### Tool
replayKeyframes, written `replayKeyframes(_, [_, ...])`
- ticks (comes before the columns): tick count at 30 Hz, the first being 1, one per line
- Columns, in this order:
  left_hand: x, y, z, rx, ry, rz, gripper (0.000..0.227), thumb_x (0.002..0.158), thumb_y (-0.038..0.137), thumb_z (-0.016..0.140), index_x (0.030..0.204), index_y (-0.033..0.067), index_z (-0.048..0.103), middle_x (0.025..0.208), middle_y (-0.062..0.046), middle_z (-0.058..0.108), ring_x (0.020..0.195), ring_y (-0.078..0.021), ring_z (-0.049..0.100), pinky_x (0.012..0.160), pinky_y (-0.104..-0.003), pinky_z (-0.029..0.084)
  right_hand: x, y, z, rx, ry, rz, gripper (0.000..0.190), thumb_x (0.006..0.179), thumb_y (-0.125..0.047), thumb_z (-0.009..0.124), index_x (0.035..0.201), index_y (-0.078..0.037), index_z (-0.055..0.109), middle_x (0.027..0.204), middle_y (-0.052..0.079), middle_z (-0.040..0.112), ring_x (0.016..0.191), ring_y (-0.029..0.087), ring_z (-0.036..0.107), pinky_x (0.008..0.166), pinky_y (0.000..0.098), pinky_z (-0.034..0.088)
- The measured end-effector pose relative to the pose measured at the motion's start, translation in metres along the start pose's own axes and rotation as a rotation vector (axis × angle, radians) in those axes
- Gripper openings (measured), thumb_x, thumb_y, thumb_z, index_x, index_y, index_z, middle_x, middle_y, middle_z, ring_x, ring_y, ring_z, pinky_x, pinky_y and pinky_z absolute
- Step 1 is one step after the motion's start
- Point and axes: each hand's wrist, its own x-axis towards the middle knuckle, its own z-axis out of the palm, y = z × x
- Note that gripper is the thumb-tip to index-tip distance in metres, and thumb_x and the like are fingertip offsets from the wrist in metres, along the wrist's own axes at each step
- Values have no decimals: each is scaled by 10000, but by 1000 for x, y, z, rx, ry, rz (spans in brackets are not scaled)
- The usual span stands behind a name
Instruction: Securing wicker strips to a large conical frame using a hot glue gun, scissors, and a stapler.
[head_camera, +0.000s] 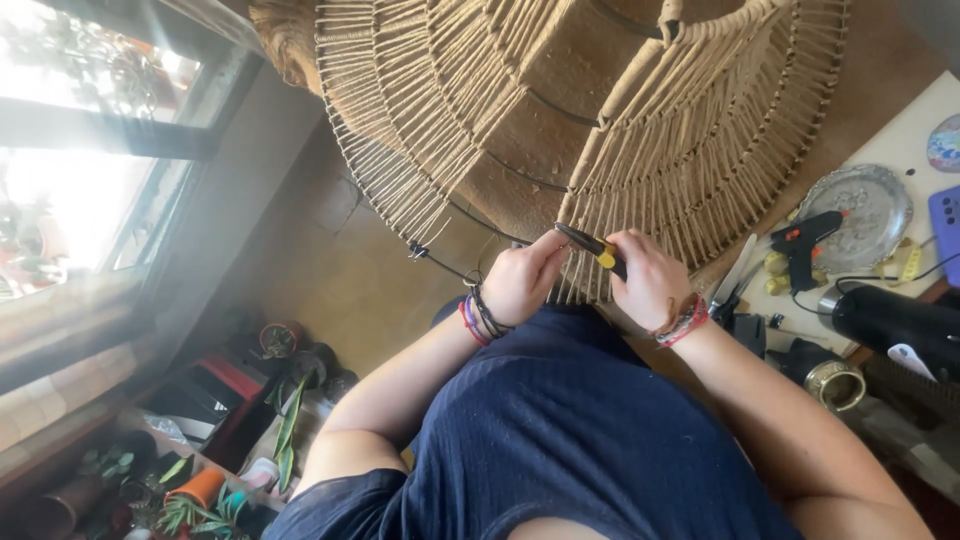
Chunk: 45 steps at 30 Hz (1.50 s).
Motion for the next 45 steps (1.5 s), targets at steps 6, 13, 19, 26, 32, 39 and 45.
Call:
replayKeyframes(6, [5,-7,7,-11,11,-64,157,1026,264,524,1127,176,606,786,-194,711,832,-472,693,688,-570,575,9,9,-3,-32,-127,21,320,831,-227,654,1132,-324,606,1011,-32,700,952,296,743,815,459,601])
replayKeyframes(13, [14,2,6,-86,6,-62,146,1041,267,536,1025,159,633,773,-131,730,812,-429,714,672,-528,574,4,16,4,4,-191,15,347,844,-160,611,1171,-271,590,1032,33,690,938,345,742,837,509,592])
replayKeyframes(19, [11,-15,12,-112,28,-56,188,1048,282,549,940,159,641,665,-70,706,728,-398,720,654,-484,591,5,14,9,213,-221,-15,492,794,-105,663,1264,-209,561,1147,101,642,1094,412,675,890,559,578])
replayKeyframes(26, [5,-25,12,-46,26,-73,200,1049,318,555,936,194,665,677,-21,718,753,-342,738,681,-446,604,-5,6,23,62,-142,1,397,822,-174,639,1207,-261,609,1019,54,706,964,342,731,842,507,588])
replayKeyframes(32, [-9,-95,-19,170,133,-131,128,972,281,645,1026,171,683,837,-77,767,853,-377,744,747,-523,602,0,-8,26,604,-169,24,524,764,18,599,1274,-104,598,1060,149,686,1007,357,685,858,500,570])
replayKeyframes(39, [-22,-233,-53,517,169,-183,159,882,327,720,1004,241,774,901,-57,736,874,-350,742,791,-479,610,-1,-35,47,725,-164,51,483,730,95,536,1183,-23,656,1014,144,763,944,267,752,769,455,634])
replayKeyframes(45, [-26,-271,-44,460,147,-157,199,867,366,748,1043,275,767,854,60,771,834,-216,762,759,-386,615,-1,-69,102,565,-210,100,557,728,15,593,1252,-163,665,1017,34,782,1014,192,750,955,420,573])
